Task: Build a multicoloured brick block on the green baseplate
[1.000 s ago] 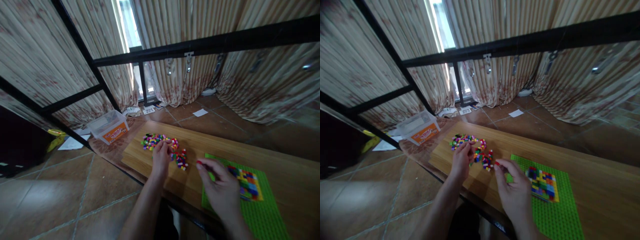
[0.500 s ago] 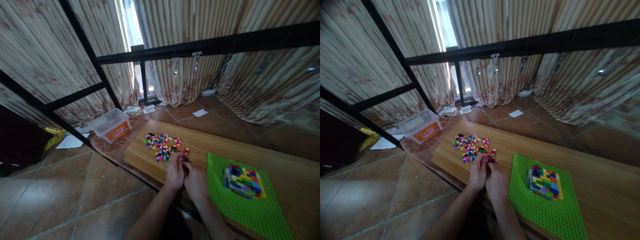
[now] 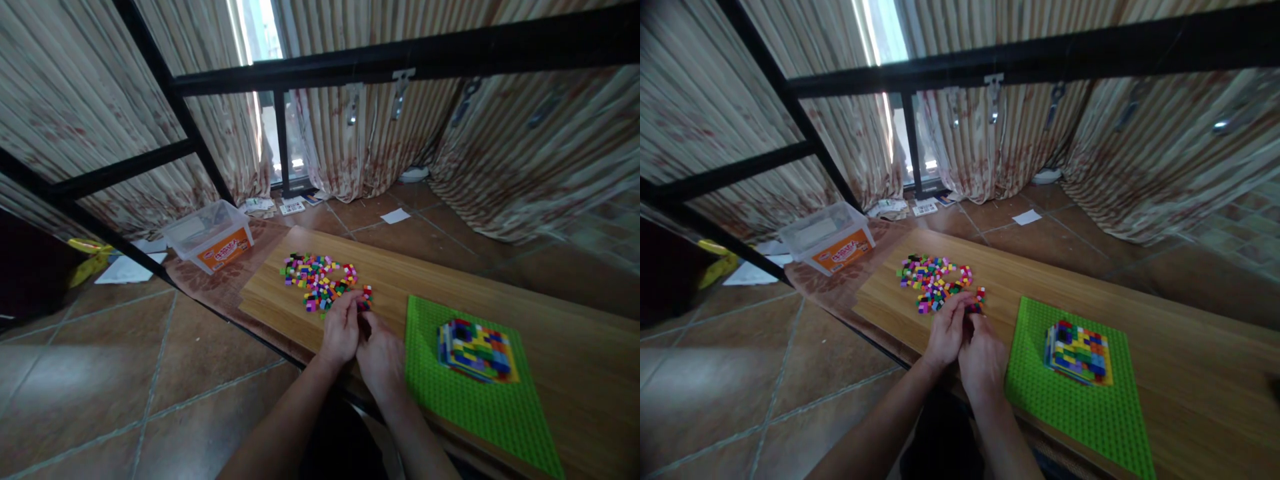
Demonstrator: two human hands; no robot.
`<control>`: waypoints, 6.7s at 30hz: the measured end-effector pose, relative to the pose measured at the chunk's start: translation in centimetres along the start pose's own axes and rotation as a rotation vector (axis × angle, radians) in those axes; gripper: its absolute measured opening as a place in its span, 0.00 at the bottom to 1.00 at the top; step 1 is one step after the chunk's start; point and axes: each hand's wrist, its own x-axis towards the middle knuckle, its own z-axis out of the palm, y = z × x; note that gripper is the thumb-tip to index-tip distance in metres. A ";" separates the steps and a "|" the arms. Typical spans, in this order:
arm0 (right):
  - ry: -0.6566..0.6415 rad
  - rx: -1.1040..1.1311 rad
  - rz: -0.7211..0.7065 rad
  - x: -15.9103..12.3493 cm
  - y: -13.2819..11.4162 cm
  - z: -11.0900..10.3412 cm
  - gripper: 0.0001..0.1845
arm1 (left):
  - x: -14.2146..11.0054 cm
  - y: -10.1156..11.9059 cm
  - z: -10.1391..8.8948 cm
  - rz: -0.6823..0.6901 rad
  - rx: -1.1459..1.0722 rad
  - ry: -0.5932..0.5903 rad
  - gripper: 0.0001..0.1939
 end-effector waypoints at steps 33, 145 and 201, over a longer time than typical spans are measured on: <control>-0.150 0.015 -0.340 -1.7 -1.5 1.8 0.09 | 10.6 -1.7 -11.3 -0.078 1.015 -0.065 0.16; 0.467 0.928 0.126 -1.1 12.2 -11.4 0.05 | 2.6 7.8 7.3 -0.173 -0.238 -0.719 0.10; 0.276 0.182 -0.248 -2.9 14.2 -13.7 0.12 | 1.8 8.9 6.9 0.028 -0.028 -0.983 0.08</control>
